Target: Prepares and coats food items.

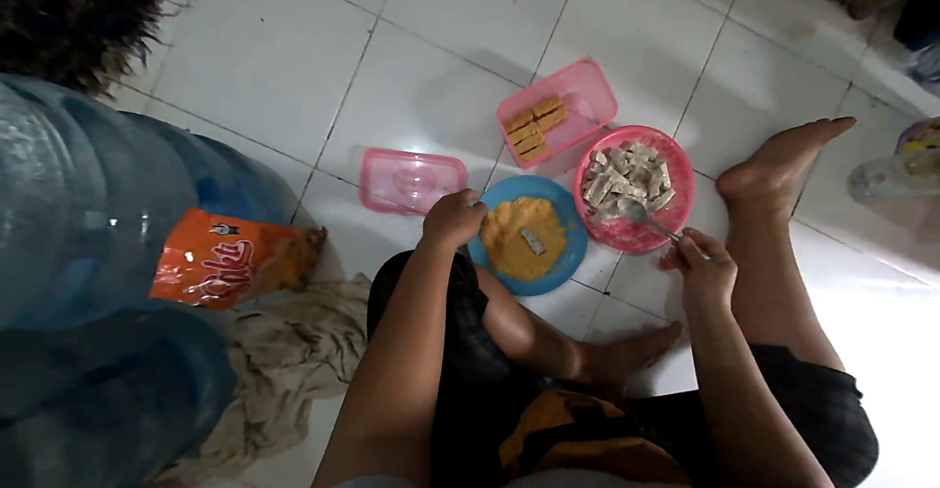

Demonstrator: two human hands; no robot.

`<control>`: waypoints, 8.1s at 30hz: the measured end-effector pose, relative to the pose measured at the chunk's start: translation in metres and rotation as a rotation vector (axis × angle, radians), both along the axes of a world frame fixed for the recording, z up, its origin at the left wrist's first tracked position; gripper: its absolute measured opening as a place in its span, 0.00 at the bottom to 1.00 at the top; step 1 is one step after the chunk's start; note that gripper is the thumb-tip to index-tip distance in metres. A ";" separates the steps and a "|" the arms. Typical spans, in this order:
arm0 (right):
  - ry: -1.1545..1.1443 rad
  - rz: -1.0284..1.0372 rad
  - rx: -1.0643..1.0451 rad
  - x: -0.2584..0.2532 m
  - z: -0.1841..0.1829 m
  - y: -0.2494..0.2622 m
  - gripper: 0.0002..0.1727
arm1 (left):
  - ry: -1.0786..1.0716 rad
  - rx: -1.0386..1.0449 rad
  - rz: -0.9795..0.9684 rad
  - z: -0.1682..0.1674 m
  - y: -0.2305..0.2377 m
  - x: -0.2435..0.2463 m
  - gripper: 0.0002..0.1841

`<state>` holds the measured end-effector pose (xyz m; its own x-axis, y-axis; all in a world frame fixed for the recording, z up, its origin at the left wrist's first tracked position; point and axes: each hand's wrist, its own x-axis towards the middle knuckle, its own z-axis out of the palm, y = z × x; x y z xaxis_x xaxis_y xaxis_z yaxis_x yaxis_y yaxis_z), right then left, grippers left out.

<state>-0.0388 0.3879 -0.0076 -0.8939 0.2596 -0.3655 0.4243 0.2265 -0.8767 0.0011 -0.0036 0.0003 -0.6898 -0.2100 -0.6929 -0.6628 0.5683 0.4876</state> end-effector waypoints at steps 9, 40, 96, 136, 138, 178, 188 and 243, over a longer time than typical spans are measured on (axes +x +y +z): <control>0.254 0.625 0.616 0.014 0.026 -0.045 0.17 | -0.031 -0.092 -0.077 -0.001 0.004 -0.001 0.21; -0.131 1.194 0.439 -0.024 -0.007 -0.178 0.18 | -0.145 -0.289 -0.171 0.003 0.014 -0.011 0.14; -0.169 1.152 0.782 0.008 -0.023 -0.213 0.33 | -0.138 -0.260 -0.168 0.008 0.014 -0.009 0.14; 0.222 1.109 0.663 0.035 -0.034 -0.191 0.27 | -0.134 -0.255 -0.169 0.009 0.015 -0.008 0.13; 0.303 1.134 0.646 0.050 -0.031 -0.180 0.32 | -0.127 -0.249 -0.164 0.008 0.015 -0.008 0.14; 0.466 1.225 0.802 0.052 -0.050 -0.151 0.45 | -0.141 -0.248 -0.184 0.009 0.017 -0.009 0.14; 0.030 1.204 0.754 0.032 -0.029 -0.158 0.56 | -0.134 -0.238 -0.168 0.008 0.016 -0.009 0.15; 0.378 1.286 0.900 0.064 -0.059 -0.153 0.49 | -0.110 -0.238 -0.175 0.009 0.016 -0.006 0.14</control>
